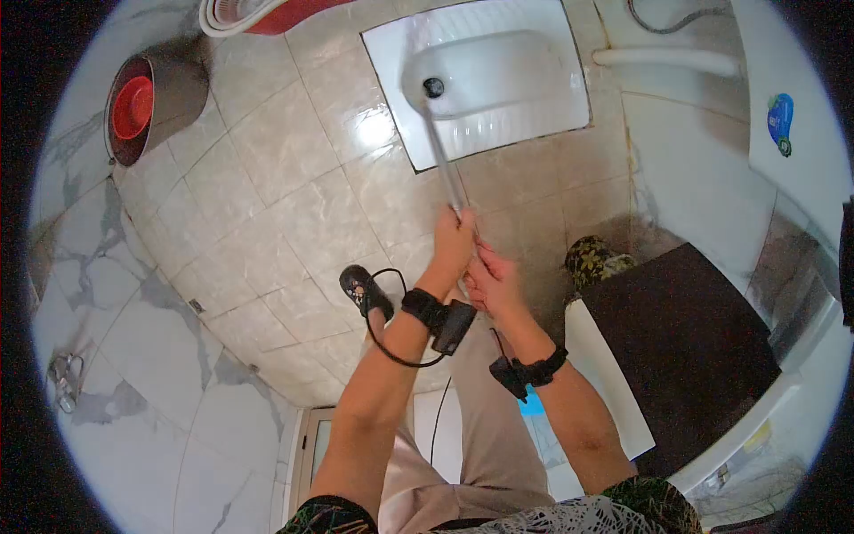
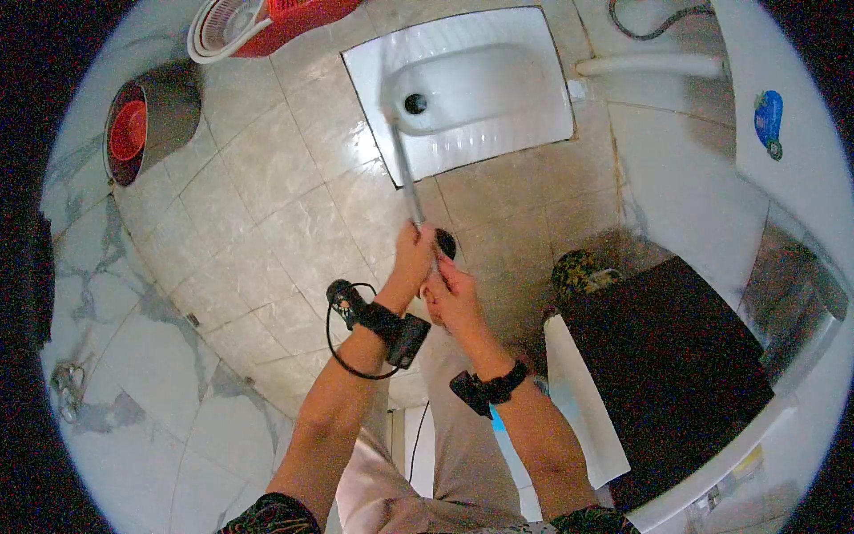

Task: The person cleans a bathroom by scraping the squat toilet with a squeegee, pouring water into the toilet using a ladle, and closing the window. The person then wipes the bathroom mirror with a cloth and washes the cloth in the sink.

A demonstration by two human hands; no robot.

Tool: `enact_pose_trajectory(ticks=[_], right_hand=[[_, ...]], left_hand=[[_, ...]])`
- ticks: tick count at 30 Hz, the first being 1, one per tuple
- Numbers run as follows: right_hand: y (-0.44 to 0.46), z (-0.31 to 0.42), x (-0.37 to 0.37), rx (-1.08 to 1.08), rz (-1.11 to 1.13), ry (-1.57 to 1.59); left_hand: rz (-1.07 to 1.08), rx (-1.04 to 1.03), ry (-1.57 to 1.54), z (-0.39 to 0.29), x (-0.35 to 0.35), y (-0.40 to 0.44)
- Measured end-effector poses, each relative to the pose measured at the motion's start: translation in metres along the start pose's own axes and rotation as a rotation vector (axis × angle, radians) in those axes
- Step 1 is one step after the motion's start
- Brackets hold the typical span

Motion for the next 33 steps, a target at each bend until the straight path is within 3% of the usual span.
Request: enact_pose_trajectory(ticks=[3,5,8,10,12,14,17,19,20,21,22,23,24,25,27,29,30,32,33], right_hand=[[0.001,0.000,-0.028,-0.252,0.158,0.079],[0.015,-0.010,-0.042,-0.290,0.218,0.053],[0.043,-0.042,-0.031,-0.333,0.188,-0.053],[0.036,-0.026,0.007,-0.347,0.045,-0.104],[0.019,0.009,0.038,-0.359,-0.073,-0.003],[0.017,0.036,0.064,-0.301,-0.074,-0.091],[-0.001,0.053,0.067,-0.200,-0.109,-0.233],[-0.019,0.050,0.063,-0.191,-0.083,-0.285],[-0.027,0.041,0.054,-0.218,-0.029,-0.285],[-0.032,0.026,0.042,-0.252,0.059,-0.305],[-0.034,0.010,0.029,-0.285,0.145,-0.326],[-0.034,-0.007,0.013,-0.330,0.212,-0.314],[-0.033,-0.025,-0.001,-0.379,0.277,-0.301],[-0.027,-0.042,-0.008,-0.405,0.267,-0.338],[-0.005,-0.074,-0.017,-0.444,0.267,-0.412],[0.014,-0.074,0.017,-0.415,0.289,-0.397],[0.023,-0.064,0.042,-0.461,0.314,-0.313],[0.016,0.011,0.071,-0.472,0.187,-0.497],[0.021,0.031,0.091,-0.463,0.181,-0.522]], left_hand=[[-0.147,0.120,-0.035,-0.001,0.041,0.006],[-0.194,0.266,-0.066,0.031,0.060,0.022],[-0.185,0.205,0.261,0.072,0.048,0.035],[0.030,-0.717,0.891,0.056,0.000,0.022],[0.101,0.043,0.356,0.031,-0.038,0.009],[-0.074,0.022,0.324,0.015,-0.075,0.002],[-0.106,0.012,0.119,0.003,-0.090,-0.013],[0.183,0.218,0.056,-0.042,-0.044,-0.041],[-0.069,0.144,0.146,-0.013,-0.031,-0.050],[-0.155,0.458,-0.373,0.007,-0.014,-0.067],[-0.084,0.273,0.029,0.064,0.006,-0.057],[-0.114,0.429,-0.228,0.080,0.037,-0.070],[-0.337,0.451,-0.171,0.030,0.057,-0.085],[-0.262,0.542,-0.023,0.091,0.075,-0.074],[-0.106,0.437,-0.081,0.113,0.080,-0.069],[0.190,-0.008,0.588,0.076,0.049,-0.060],[0.011,0.341,-0.017,0.105,0.021,-0.056],[-0.044,0.337,-0.389,0.118,-0.046,-0.057],[0.074,0.081,-0.082,0.091,-0.070,-0.055]])
Point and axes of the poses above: each hand's wrist, its own y-axis towards the middle knuckle, its own x-axis out of the back of the hand, z = x × y, the point moved 3 cm from there along y, towards the middle knuckle, and after that the axes turned 11 degrees about -z, right-handed, at the moved point
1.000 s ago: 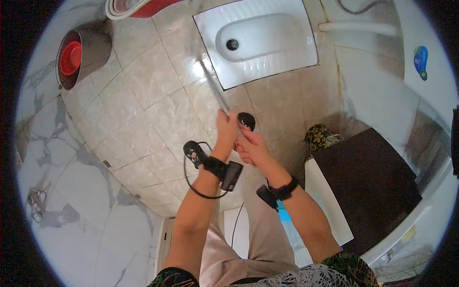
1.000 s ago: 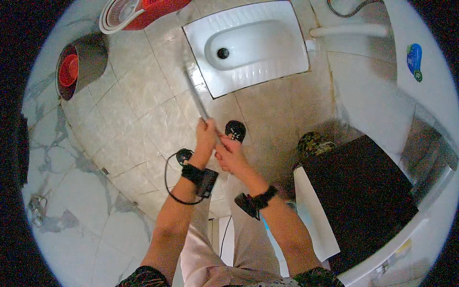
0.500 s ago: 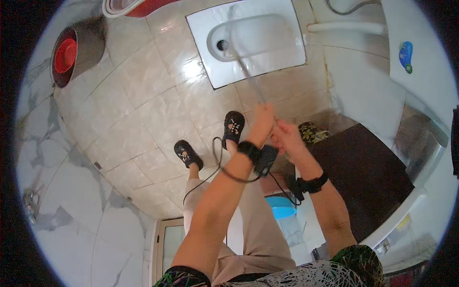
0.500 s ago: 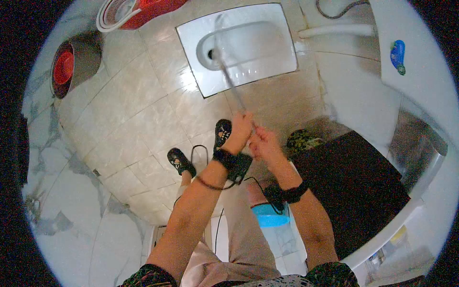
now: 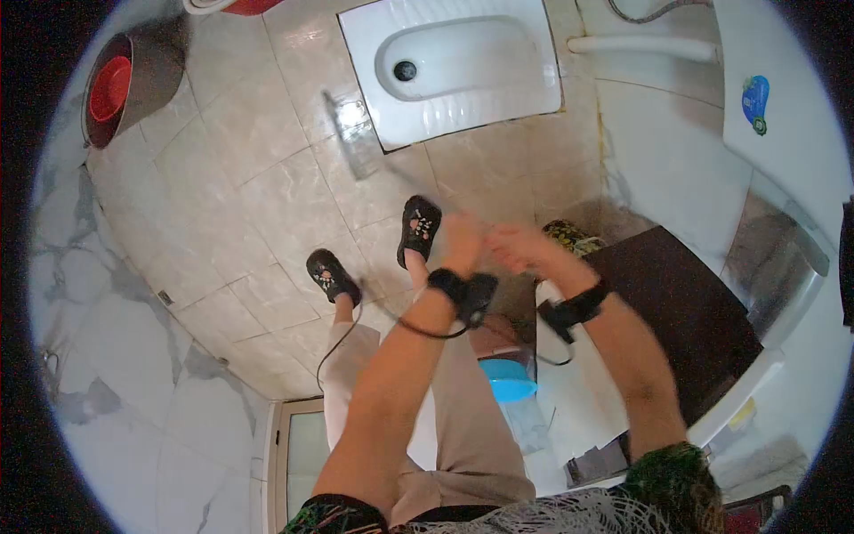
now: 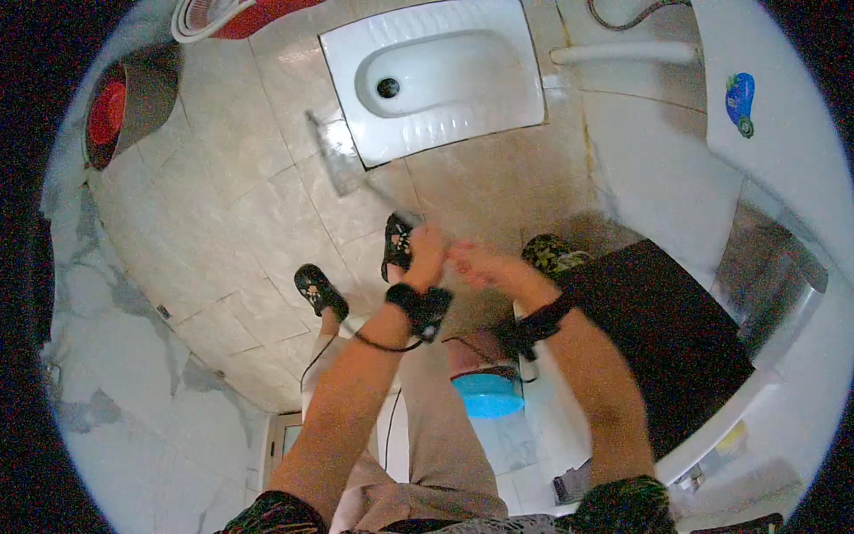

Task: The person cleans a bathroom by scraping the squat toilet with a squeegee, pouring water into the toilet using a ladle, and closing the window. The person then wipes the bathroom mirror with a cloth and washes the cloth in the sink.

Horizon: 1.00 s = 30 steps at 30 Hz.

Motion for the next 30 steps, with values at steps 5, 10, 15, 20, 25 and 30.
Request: enact_pose_trajectory(ticks=[5,10,15,20,25,30], right_hand=[[-0.034,0.070,0.080,0.048,-0.168,-0.243],[-0.047,0.093,0.079,0.208,-0.302,-0.513],[-0.041,0.068,0.083,0.697,-0.428,-0.667],[-0.063,0.045,0.066,0.221,-0.237,-0.335],[-0.045,0.063,0.110,0.130,-0.404,-0.531],[-0.039,0.087,0.125,0.569,-0.431,-0.503]], left_hand=[[-0.005,-0.699,0.714,-0.072,-0.093,0.028],[0.081,-0.073,-0.049,-0.138,-0.079,0.027],[0.026,0.033,-0.364,-0.141,-0.077,0.019],[0.007,0.405,-0.484,-0.124,-0.067,-0.028],[0.071,0.008,-0.122,-0.121,-0.108,0.013],[0.059,0.212,-0.559,-0.163,-0.130,0.046]])
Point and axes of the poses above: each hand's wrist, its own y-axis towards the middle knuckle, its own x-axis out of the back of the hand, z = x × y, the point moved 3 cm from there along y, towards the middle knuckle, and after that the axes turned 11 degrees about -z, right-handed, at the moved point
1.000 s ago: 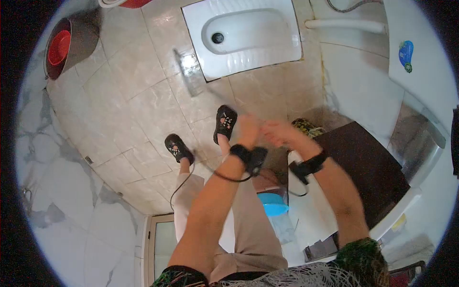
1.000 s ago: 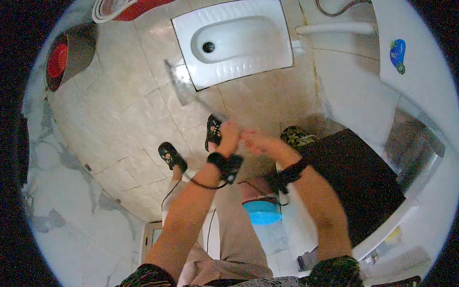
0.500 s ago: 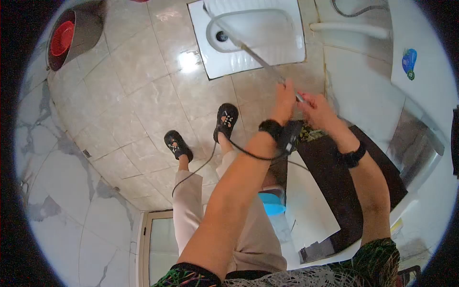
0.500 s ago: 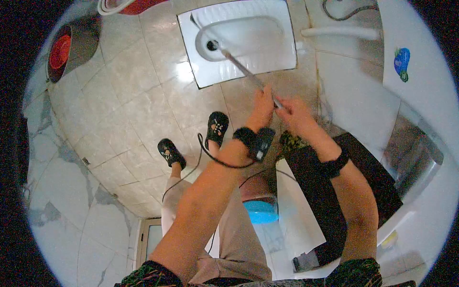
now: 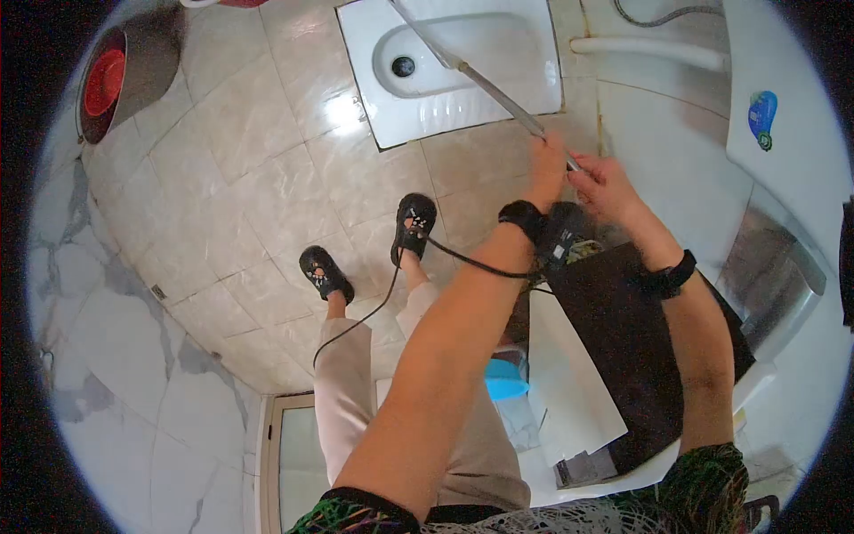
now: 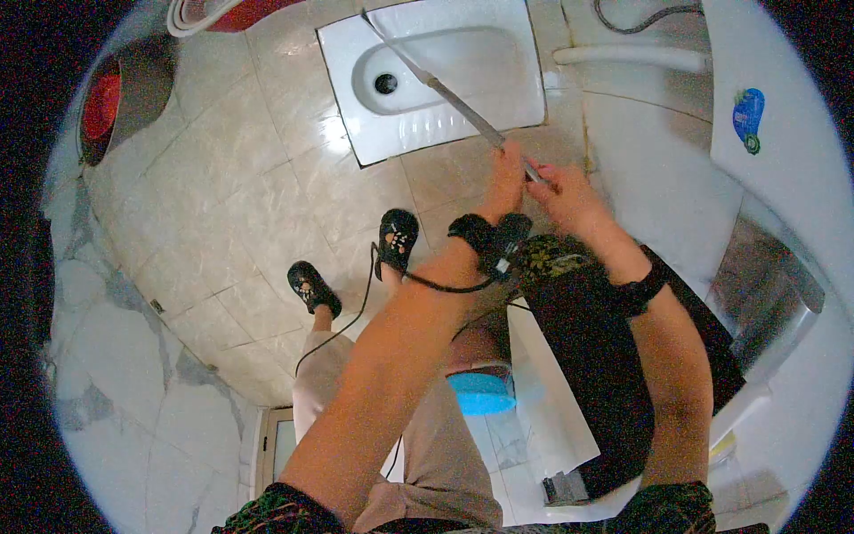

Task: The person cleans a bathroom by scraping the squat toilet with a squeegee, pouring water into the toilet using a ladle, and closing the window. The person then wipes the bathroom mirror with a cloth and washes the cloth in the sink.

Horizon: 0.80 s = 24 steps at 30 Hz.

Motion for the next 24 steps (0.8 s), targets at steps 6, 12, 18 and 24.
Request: enact_pose_trajectory(ticks=[6,12,18,24], right_hand=[[-0.046,-0.001,-0.025,-0.235,0.196,0.082],[0.004,0.003,-0.013,-0.087,-0.045,0.025],[-0.024,0.003,-0.056,-0.094,-0.266,0.402],[-0.108,-0.024,-0.168,-0.503,-0.522,0.316]], left_hand=[[-0.170,0.188,0.056,0.003,0.048,-0.072],[0.030,-0.628,0.506,0.014,0.025,0.003],[0.329,0.280,0.033,-0.003,0.033,0.008],[0.375,0.377,0.289,-0.009,0.150,-0.121]])
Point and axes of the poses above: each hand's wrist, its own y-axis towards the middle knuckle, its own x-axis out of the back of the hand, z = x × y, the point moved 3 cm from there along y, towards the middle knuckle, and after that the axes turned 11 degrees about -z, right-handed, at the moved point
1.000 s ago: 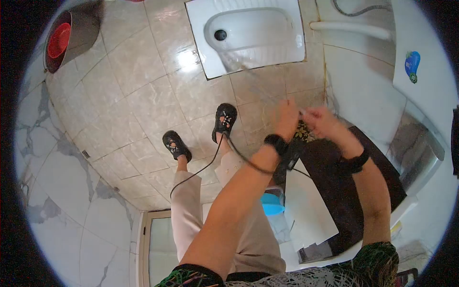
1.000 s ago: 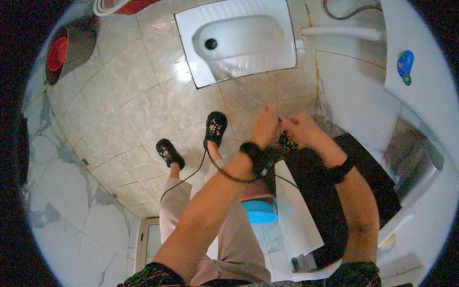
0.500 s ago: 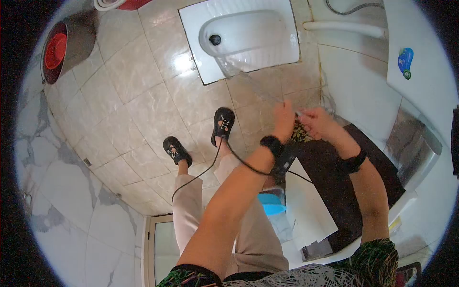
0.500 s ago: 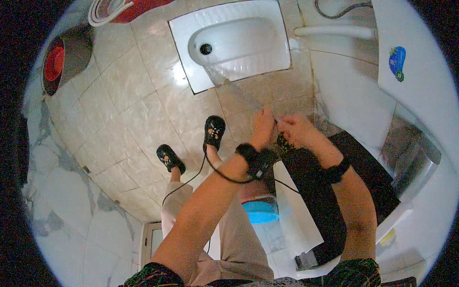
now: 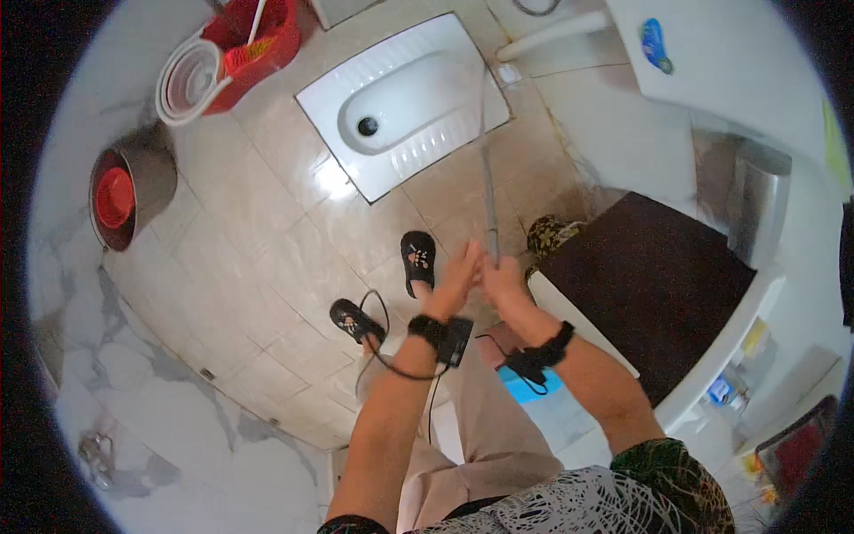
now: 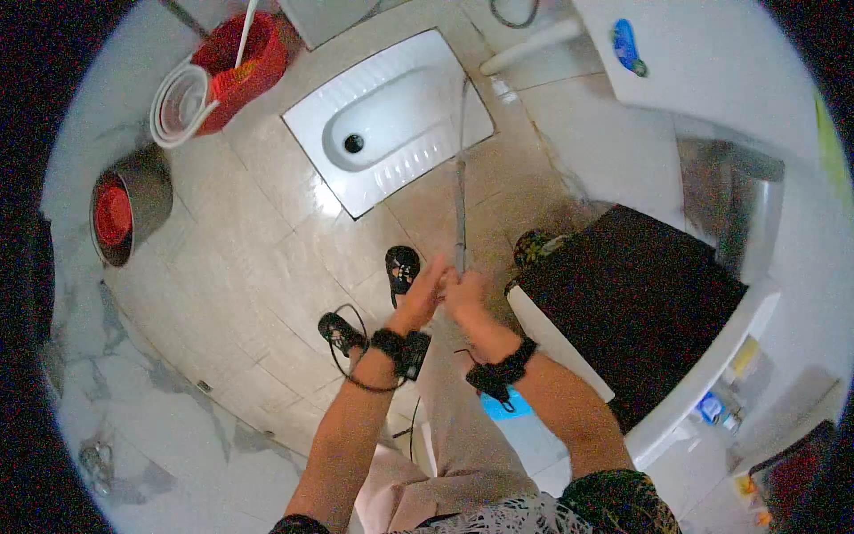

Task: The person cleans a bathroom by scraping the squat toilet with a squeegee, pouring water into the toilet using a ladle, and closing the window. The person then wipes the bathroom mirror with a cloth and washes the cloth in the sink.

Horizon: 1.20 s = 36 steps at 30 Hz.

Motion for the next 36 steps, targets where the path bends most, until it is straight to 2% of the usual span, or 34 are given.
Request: enact_pose_trajectory(ticks=[2,5,7,8,9,10,11,13,15,17,19,22,23,27,30,33,36], right_hand=[[-0.010,-0.018,-0.043,-0.047,0.009,-0.057],[-0.030,0.024,-0.097,0.020,0.128,-0.184],[-0.041,0.065,-0.143,0.857,0.558,-0.821],[-0.040,0.081,-0.146,0.837,0.552,-0.697],[-0.035,0.099,-0.144,0.568,0.525,-0.423],[-0.030,0.115,-0.137,0.160,0.475,0.033],[-0.032,0.132,-0.121,-0.138,0.413,0.385],[-0.036,0.156,-0.095,-0.295,0.386,0.613],[-0.051,0.164,-0.056,-0.341,0.373,0.632],[-0.041,0.111,-0.068,-0.209,0.418,0.868],[-0.038,0.081,-0.068,0.063,0.560,0.065],[-0.052,0.059,-0.048,-0.410,0.373,0.372],[-0.057,0.060,-0.055,-0.438,0.344,0.421],[-0.054,0.108,-0.107,-0.321,0.336,0.571],[-0.040,0.136,-0.114,-0.288,0.378,0.616],[-0.051,0.139,-0.072,-0.256,0.377,0.438],[-0.034,0.070,-0.118,-0.206,0.081,0.164]], left_hand=[[-0.060,-0.108,0.023,0.016,0.017,-0.030],[-0.397,-0.132,0.069,0.018,0.072,-0.072],[-0.587,-0.227,0.091,0.001,0.108,-0.093],[-0.657,-0.275,0.100,-0.009,0.120,-0.106],[-0.677,-0.290,0.091,-0.024,0.123,-0.123],[-0.697,-0.305,0.083,-0.037,0.123,-0.140],[-0.693,-0.290,0.082,-0.043,0.129,-0.150],[-0.699,-0.262,0.102,-0.052,0.131,-0.169],[-0.673,-0.292,0.106,-0.052,0.134,-0.183],[-0.673,-0.278,0.138,-0.043,0.139,-0.198],[-0.675,-0.223,0.112,-0.033,0.141,-0.207],[-0.667,-0.171,0.069,-0.013,0.137,-0.219],[-0.669,-0.146,0.063,-0.006,0.136,-0.224],[-0.670,-0.100,0.054,0.005,0.129,-0.232],[-0.666,-0.138,0.035,0.004,0.133,-0.230],[-0.687,-0.173,0.020,0.005,0.139,-0.235],[-0.680,-0.172,0.009,0.003,0.142,-0.233]])
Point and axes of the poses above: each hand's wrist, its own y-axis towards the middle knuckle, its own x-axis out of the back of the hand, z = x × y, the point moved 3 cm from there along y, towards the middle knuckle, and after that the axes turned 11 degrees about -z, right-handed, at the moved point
